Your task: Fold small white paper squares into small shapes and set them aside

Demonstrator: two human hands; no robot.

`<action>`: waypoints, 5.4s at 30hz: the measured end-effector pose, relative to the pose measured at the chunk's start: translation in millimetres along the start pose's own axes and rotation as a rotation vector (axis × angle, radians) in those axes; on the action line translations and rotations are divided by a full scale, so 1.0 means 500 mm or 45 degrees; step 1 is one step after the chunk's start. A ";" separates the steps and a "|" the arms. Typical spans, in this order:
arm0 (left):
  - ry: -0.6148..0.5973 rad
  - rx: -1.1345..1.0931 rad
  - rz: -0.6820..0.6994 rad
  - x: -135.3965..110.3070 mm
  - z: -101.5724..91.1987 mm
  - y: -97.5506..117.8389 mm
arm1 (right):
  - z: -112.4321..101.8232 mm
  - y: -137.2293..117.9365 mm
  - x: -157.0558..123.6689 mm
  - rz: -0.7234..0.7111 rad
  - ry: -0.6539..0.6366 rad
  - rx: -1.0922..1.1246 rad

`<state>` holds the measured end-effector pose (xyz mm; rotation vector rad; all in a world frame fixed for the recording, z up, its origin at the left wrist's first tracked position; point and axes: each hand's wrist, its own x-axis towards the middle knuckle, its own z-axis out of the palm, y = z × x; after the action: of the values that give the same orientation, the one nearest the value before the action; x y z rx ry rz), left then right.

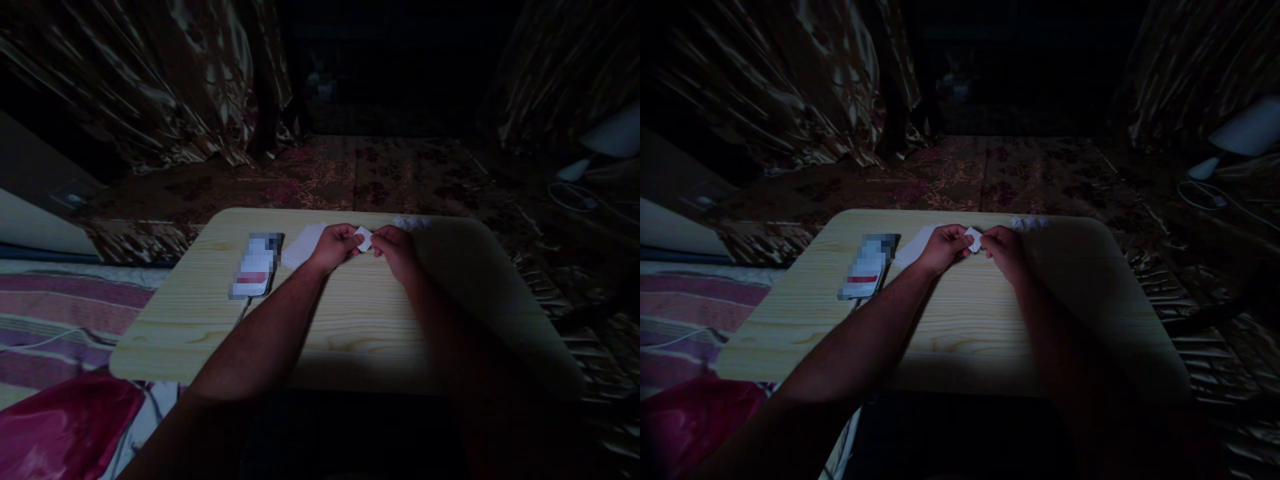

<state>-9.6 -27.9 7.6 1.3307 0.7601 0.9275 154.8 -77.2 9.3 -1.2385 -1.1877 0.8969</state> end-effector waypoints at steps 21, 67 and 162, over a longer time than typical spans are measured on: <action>-0.023 -0.085 0.063 -0.003 0.007 0.003 | -0.002 0.011 0.002 0.005 -0.047 0.042; 0.111 0.065 0.106 0.000 0.017 -0.006 | 0.001 0.006 0.002 -0.023 0.025 -0.054; 0.036 0.063 0.099 -0.004 0.012 -0.001 | -0.001 -0.003 -0.002 0.043 0.015 -0.088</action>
<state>-5.0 -32.4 7.9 1.4012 0.7618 0.9966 154.9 -78.4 10.7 -1.3209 -1.2002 0.8789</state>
